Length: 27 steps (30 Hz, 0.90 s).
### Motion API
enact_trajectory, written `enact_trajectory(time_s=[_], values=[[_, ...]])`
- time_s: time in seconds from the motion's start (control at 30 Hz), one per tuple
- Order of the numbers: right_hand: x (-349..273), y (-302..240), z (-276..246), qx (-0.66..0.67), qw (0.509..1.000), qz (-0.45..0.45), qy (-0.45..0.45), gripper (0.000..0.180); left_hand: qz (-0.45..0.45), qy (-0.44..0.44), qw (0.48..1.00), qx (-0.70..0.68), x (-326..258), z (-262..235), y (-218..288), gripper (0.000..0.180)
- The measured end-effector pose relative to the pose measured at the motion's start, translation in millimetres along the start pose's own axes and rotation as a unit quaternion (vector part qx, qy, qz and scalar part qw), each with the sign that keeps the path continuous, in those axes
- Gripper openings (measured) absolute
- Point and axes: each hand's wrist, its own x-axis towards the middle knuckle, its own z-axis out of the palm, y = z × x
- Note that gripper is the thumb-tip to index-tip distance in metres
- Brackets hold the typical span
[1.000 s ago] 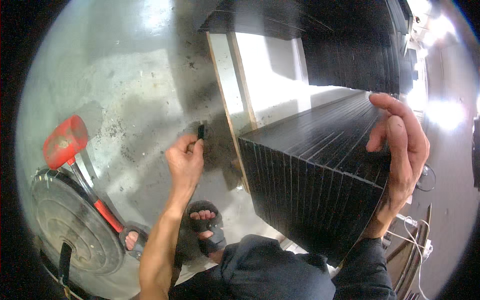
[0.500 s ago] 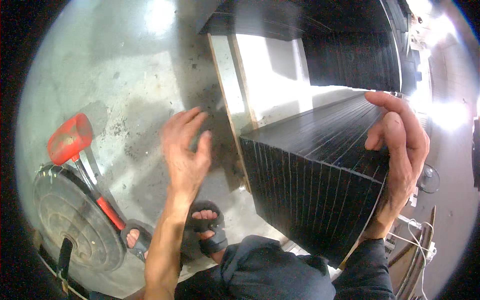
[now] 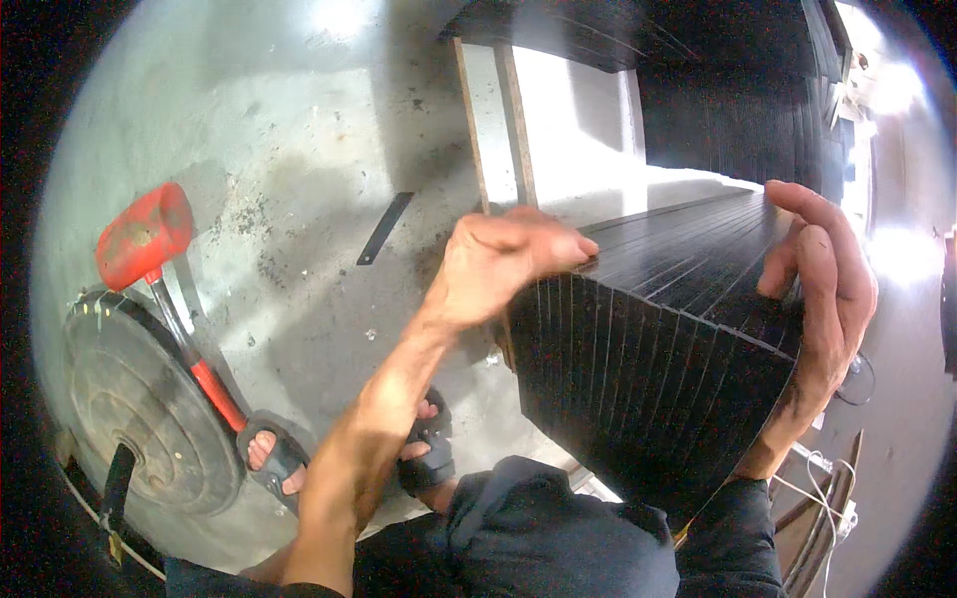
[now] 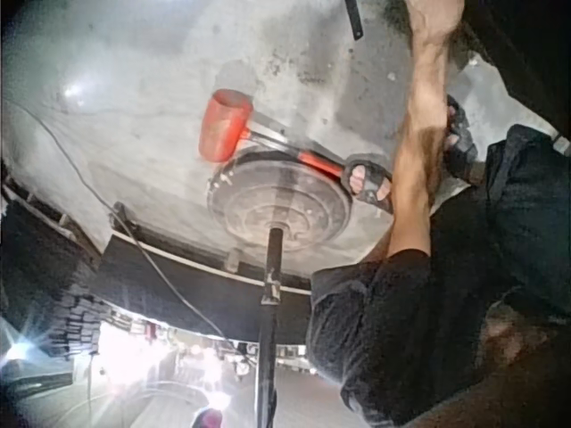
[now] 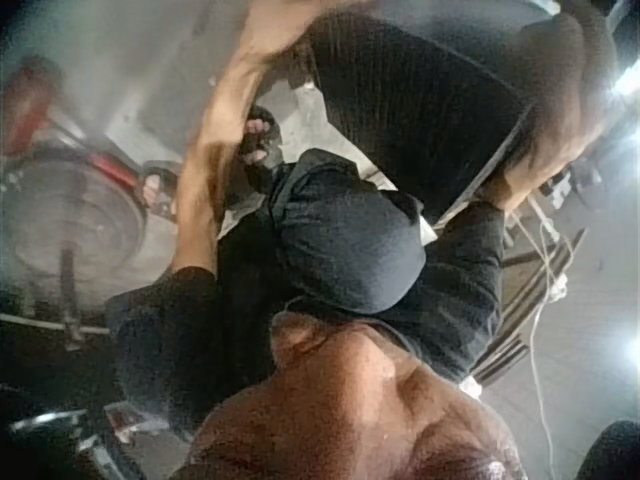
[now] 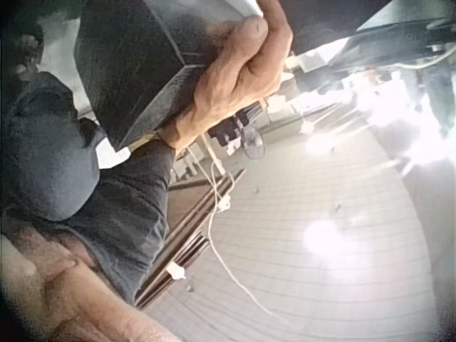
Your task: Trimming the excess laminate or protective film from the edges of black furniture panels using a small blade.
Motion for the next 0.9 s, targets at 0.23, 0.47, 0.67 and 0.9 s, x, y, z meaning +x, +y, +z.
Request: enact_trajectory(time_s=[0.23,0.47,0.67,0.9], values=[[-0.7,8.3,-2.4,0.002,1.0,-0.015,0.0,0.043,0.04,0.069,0.996,0.027,-13.2,16.6,-2.4,0.022],[-0.3,6.9,-2.9,0.014,1.0,0.016,-0.005,0.041,-0.092,0.103,0.988,-0.07,-12.8,10.4,-3.5,0.015],[-2.9,4.3,-8.9,0.017,0.999,0.024,-0.023,0.039,0.118,0.399,0.874,0.252,-39.3,-27.7,-26.6,0.024],[6.6,12.2,-18.3,0.017,0.995,-0.049,-0.086,0.039,0.093,0.247,0.649,0.714,-66.7,-85.2,-14.1,0.035]])
